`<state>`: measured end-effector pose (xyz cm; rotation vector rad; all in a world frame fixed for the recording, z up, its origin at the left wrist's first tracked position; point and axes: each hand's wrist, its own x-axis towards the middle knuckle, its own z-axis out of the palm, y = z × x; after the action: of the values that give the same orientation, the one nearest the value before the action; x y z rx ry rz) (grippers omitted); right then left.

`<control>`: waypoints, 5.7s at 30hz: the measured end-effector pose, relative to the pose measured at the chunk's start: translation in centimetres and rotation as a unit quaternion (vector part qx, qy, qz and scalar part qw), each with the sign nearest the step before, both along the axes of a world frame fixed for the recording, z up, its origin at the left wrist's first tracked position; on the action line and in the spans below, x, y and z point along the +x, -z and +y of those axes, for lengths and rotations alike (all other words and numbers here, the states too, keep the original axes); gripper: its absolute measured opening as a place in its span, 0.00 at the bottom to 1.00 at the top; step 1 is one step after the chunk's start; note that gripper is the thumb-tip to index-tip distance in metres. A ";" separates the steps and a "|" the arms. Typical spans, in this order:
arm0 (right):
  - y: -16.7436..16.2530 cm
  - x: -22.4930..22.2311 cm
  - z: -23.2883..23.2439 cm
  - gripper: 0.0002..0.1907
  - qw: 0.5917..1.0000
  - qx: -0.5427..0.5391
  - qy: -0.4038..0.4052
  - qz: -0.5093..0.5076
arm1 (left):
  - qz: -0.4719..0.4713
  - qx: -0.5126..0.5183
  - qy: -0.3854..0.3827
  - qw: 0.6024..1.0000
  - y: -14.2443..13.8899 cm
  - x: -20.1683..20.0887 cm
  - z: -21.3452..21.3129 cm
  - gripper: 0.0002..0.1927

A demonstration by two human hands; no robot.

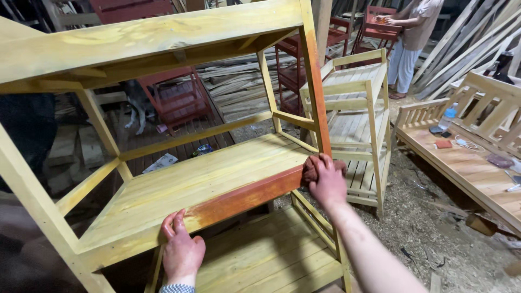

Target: The person dips a cloth into a bucket of reddish-brown stain and wipes it onto a wooden shelf unit, coating the rails, legs and shelf edges. They rotate the unit and continue wiping stain across its surfaces.

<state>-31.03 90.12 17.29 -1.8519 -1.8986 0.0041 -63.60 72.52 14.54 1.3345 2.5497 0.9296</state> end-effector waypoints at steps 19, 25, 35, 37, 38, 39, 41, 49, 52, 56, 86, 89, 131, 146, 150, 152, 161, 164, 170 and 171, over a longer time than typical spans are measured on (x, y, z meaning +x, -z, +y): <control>12.3 -3.8 -0.9 0.39 0.983 0.093 -0.153 0.042 | -0.003 0.005 0.003 1.000 1.0 -0.6 -0.1 0.41; 11.3 4.3 4.3 0.32 0.967 0.076 0.058 0.237 | -0.013 -0.046 0.017 0.999 1.4 -1.3 -0.3 0.41; 9.6 -8.5 1.1 0.38 0.935 0.125 0.150 0.296 | -0.049 -0.024 0.119 0.991 1.0 -3.6 -1.2 0.45; 8.9 -13.7 -2.9 0.42 0.957 0.086 0.134 0.243 | -0.079 -0.053 0.133 0.986 0.6 -4.0 -1.4 0.48; 8.9 -16.9 -5.3 0.44 0.966 0.051 0.125 0.219 | -0.077 -0.048 0.143 0.986 0.5 -4.2 -1.5 0.48; 9.1 -20.0 -8.0 0.34 0.966 0.026 0.076 0.244 | -0.075 -0.042 0.153 0.985 0.4 -4.5 -1.6 0.48; 9.4 -25.4 -12.5 0.45 0.971 0.231 -0.005 0.061 | -0.093 -0.035 0.176 0.979 0.4 -5.0 -1.7 0.48; 8.0 -23.2 -9.7 0.34 0.987 0.020 -0.038 0.156 | -0.127 0.094 0.195 0.968 2.4 -12.5 -6.4 0.46; 5.1 -17.2 -4.9 0.36 0.977 0.068 0.068 0.189 | -0.132 0.063 0.145 0.979 2.9 -16.8 -8.5 0.45; 4.3 -18.1 -4.8 0.32 0.959 0.099 0.110 0.240 | -0.160 0.163 0.132 0.964 3.9 -20.2 -10.6 0.42; 9.4 -31.0 -12.7 0.37 0.963 0.269 -0.027 -0.015 | -0.085 0.246 -0.022 0.965 7.1 -24.5 -8.6 0.31; 9.0 -39.1 -19.1 0.17 0.961 0.043 -0.246 0.114 | -0.063 0.240 -0.026 0.968 8.1 -26.2 -7.2 0.31; 6.2 -37.6 -15.8 0.38 0.959 0.059 0.177 0.212 | -0.180 0.162 0.330 0.913 8.9 -35.3 -5.6 0.22; 9.8 -45.5 -21.1 0.42 0.992 0.001 0.040 0.121 | -0.172 0.178 0.317 0.915 10.0 -35.2 -5.4 0.22; 10.7 -38.8 -16.5 0.41 0.982 0.108 0.068 0.137 | -0.189 0.206 0.320 0.905 9.8 -35.0 -5.6 0.22; 11.0 -35.7 -14.6 0.38 0.969 0.154 0.064 0.181 | -0.186 0.214 0.324 0.903 9.7 -34.9 -5.8 0.21; 7.4 -32.4 -16.5 0.33 0.739 0.021 -0.172 0.651 | -0.243 0.329 0.209 0.888 6.2 -29.4 -8.5 0.13; 7.1 -33.2 -17.5 0.32 0.550 -0.105 -0.301 0.772 | -0.262 0.334 0.227 0.876 4.7 -27.5 -8.7 0.14; 6.8 -36.2 -14.9 0.30 0.648 -0.188 -0.275 0.684 | -0.139 0.328 0.175 0.918 3.8 -27.1 -8.5 0.20; 6.6 -37.0 -14.6 0.28 0.769 -0.092 -0.267 0.573 | -0.128 0.347 0.182 0.911 4.1 -27.2 -8.4 0.21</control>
<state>-68.07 75.48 10.70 -0.8544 -1.3803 1.2416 -90.83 64.13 10.45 1.6170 1.7293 1.8650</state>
